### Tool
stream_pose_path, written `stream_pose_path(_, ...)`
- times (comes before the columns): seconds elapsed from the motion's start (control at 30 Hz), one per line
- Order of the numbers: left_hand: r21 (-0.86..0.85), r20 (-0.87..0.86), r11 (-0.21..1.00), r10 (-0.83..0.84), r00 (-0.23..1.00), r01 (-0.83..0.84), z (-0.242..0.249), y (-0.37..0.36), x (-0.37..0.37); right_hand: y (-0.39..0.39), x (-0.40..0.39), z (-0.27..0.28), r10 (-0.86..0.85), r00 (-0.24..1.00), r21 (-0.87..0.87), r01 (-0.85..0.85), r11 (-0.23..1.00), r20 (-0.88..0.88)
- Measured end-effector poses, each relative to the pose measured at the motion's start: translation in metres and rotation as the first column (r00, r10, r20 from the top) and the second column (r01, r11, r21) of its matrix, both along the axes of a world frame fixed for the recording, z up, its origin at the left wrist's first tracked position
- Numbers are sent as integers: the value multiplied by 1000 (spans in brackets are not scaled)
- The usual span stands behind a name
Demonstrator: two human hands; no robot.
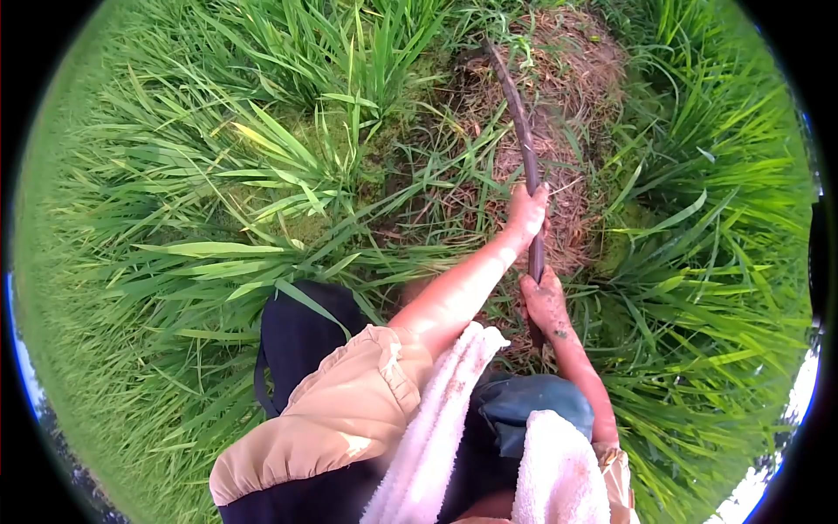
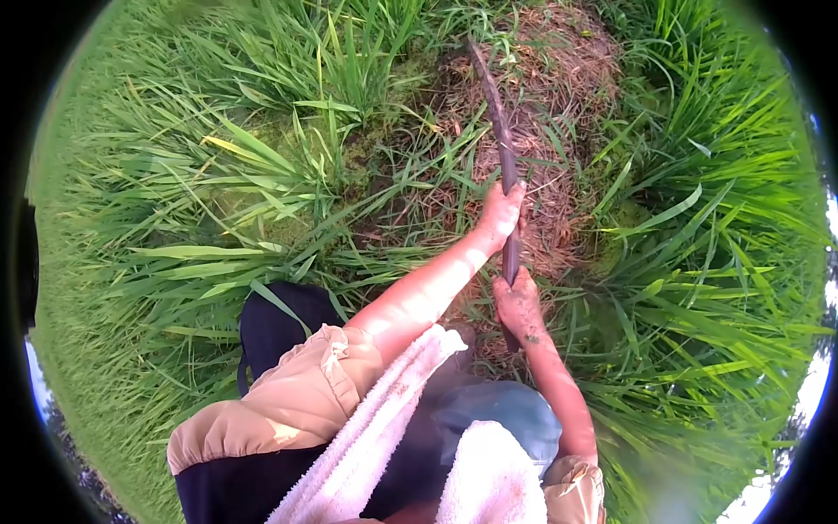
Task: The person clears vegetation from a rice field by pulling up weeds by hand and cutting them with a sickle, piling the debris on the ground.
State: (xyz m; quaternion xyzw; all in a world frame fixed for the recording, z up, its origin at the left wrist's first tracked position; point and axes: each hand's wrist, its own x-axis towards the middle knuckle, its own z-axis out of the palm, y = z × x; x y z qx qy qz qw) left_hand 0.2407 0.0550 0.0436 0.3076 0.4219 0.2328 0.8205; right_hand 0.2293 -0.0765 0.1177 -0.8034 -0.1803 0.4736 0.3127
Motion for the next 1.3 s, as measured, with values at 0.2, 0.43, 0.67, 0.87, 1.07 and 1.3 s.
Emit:
stream_pose_path(0.2,-26,-155,999,19,988,-23,-21,-118,-44,-161,-21,-67,122,987,30,-126,992,101)
stream_pose_path(0.43,70,98,997,10,995,-17,10,4,-5,-10,-1,-32,22,983,53,-33,998,182)
stream_pose_path(0.67,-116,10,992,49,999,-47,-19,-93,-47,-120,-29,-49,239,919,120,-288,950,313)
stream_pose_path(0.87,21,78,1000,16,997,-17,-6,-1,-7,-3,-11,-18,-23,999,5,23,1000,43)
stream_pose_path(1.07,-72,-26,997,34,999,-35,-24,-79,-46,-86,-41,-28,84,983,7,-87,996,166)
stream_pose_path(1.3,106,11,994,-2,1000,0,-29,30,1,29,-8,-31,-40,999,36,39,999,26)
